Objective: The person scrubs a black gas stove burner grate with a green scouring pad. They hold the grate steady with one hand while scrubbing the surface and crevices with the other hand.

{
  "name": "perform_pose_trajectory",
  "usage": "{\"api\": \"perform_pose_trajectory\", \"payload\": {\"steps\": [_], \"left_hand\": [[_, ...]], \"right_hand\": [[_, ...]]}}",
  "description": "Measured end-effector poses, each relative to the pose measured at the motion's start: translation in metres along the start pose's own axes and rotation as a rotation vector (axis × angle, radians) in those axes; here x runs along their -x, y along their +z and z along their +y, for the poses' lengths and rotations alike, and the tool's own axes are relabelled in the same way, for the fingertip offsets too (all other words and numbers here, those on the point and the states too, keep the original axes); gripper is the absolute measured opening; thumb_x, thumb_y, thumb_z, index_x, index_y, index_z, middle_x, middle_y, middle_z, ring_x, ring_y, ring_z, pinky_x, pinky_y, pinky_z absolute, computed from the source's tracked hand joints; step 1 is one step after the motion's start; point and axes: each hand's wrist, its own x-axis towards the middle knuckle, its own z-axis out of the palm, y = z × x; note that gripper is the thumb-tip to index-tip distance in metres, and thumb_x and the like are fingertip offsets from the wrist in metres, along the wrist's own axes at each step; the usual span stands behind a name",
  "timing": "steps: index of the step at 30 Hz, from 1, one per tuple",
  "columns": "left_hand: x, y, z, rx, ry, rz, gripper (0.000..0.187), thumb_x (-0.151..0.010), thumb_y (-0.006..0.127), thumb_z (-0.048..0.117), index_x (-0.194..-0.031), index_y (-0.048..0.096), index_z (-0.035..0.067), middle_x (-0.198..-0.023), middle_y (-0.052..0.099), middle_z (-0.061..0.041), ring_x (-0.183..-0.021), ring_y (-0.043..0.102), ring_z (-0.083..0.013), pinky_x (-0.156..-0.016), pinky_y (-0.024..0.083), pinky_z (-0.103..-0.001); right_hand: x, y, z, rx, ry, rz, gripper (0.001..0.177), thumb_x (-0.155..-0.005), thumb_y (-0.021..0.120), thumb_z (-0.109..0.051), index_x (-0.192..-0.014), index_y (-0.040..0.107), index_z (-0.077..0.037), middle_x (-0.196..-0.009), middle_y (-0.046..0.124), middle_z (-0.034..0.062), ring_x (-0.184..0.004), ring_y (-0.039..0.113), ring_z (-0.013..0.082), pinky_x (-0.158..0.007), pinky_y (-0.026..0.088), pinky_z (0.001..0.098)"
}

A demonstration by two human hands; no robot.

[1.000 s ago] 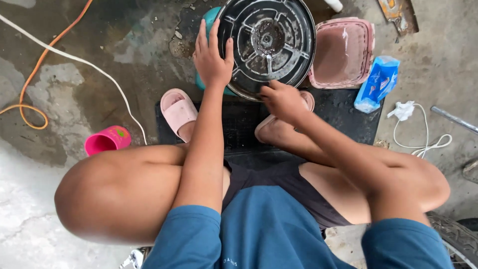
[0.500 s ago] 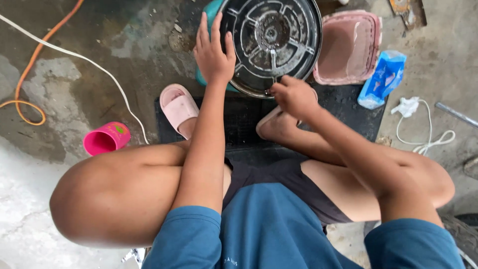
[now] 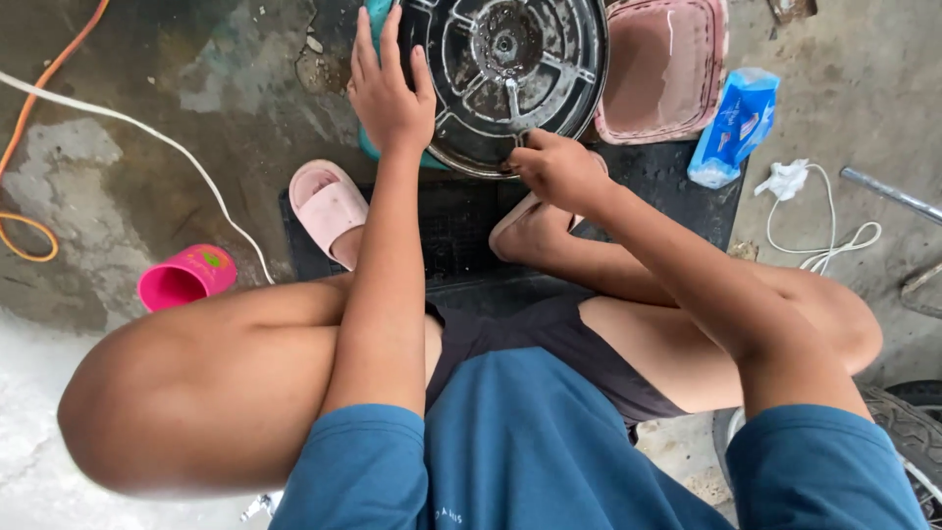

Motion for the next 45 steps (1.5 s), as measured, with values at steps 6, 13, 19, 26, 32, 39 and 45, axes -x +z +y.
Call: {"api": "perform_pose_trajectory", "payload": {"steps": [6, 13, 19, 26, 32, 39, 45], "left_hand": [[-0.001, 0.001, -0.004, -0.015, 0.001, -0.030, 0.046, -0.110, 0.060, 0.039, -0.153, 0.043, 0.037, -0.163, 0.036, -0.002, -0.144, 0.055, -0.0268, -0.109, 0.052, -0.047], [-0.003, -0.006, 0.001, 0.003, -0.024, -0.068, 0.047, -0.109, 0.061, 0.039, -0.152, 0.043, 0.036, -0.164, 0.036, -0.002, -0.145, 0.055, -0.0272, -0.108, 0.051, -0.049], [-0.003, -0.004, 0.002, -0.010, -0.020, -0.036, 0.046, -0.109, 0.060, 0.038, -0.151, 0.043, 0.036, -0.162, 0.037, -0.005, -0.143, 0.055, -0.0288, -0.107, 0.051, -0.051], [-0.003, -0.006, 0.000, 0.019, -0.007, -0.047, 0.047, -0.109, 0.062, 0.038, -0.152, 0.043, 0.036, -0.164, 0.035, -0.002, -0.145, 0.054, -0.0271, -0.111, 0.051, -0.049], [-0.004, -0.006, 0.004, 0.009, -0.032, -0.046, 0.048, -0.107, 0.063, 0.035, -0.151, 0.044, 0.036, -0.163, 0.035, -0.003, -0.146, 0.052, -0.0273, -0.111, 0.050, -0.050], [-0.003, -0.007, -0.001, 0.023, -0.001, -0.056, 0.046, -0.108, 0.061, 0.037, -0.151, 0.044, 0.035, -0.164, 0.035, -0.003, -0.145, 0.054, -0.0268, -0.109, 0.051, -0.047], [-0.004, -0.008, 0.005, 0.006, -0.020, -0.052, 0.045, -0.108, 0.059, 0.036, -0.151, 0.045, 0.036, -0.163, 0.037, -0.004, -0.146, 0.052, -0.0284, -0.109, 0.050, -0.050]], "right_hand": [[-0.046, 0.051, -0.042, -0.082, 0.018, 0.172, 0.013, -0.089, 0.066, 0.000, -0.100, 0.064, -0.005, -0.089, 0.054, 0.0110, -0.066, 0.057, 0.0323, -0.060, 0.049, 0.0415], [0.003, -0.002, 0.005, 0.175, -0.017, -0.085, 0.020, -0.093, 0.065, -0.015, -0.111, 0.073, -0.017, -0.089, 0.052, 0.0049, -0.078, 0.060, 0.0274, -0.066, 0.050, 0.0400], [-0.031, 0.047, -0.020, 0.099, -0.095, 0.041, 0.008, -0.086, 0.066, -0.009, -0.094, 0.062, -0.010, -0.083, 0.051, 0.0067, -0.069, 0.053, 0.0294, -0.060, 0.046, 0.0431], [-0.003, 0.018, -0.004, 0.242, -0.156, 0.021, 0.031, -0.090, 0.061, -0.015, -0.120, 0.068, -0.010, -0.096, 0.053, 0.0081, -0.084, 0.056, 0.0281, -0.075, 0.048, 0.0379], [-0.013, 0.028, -0.007, 0.225, -0.257, 0.020, 0.041, -0.088, 0.063, -0.009, -0.129, 0.067, -0.005, -0.094, 0.051, 0.0077, -0.082, 0.054, 0.0263, -0.072, 0.047, 0.0351], [-0.018, 0.050, -0.018, 0.137, -0.104, 0.005, 0.045, -0.089, 0.059, -0.007, -0.133, 0.063, -0.006, -0.093, 0.050, 0.0093, -0.079, 0.056, 0.0276, -0.069, 0.048, 0.0373], [-0.001, 0.021, 0.008, 0.155, -0.172, -0.097, 0.033, -0.093, 0.058, -0.010, -0.124, 0.066, -0.007, -0.094, 0.050, 0.0096, -0.082, 0.056, 0.0296, -0.073, 0.048, 0.0387]]}}
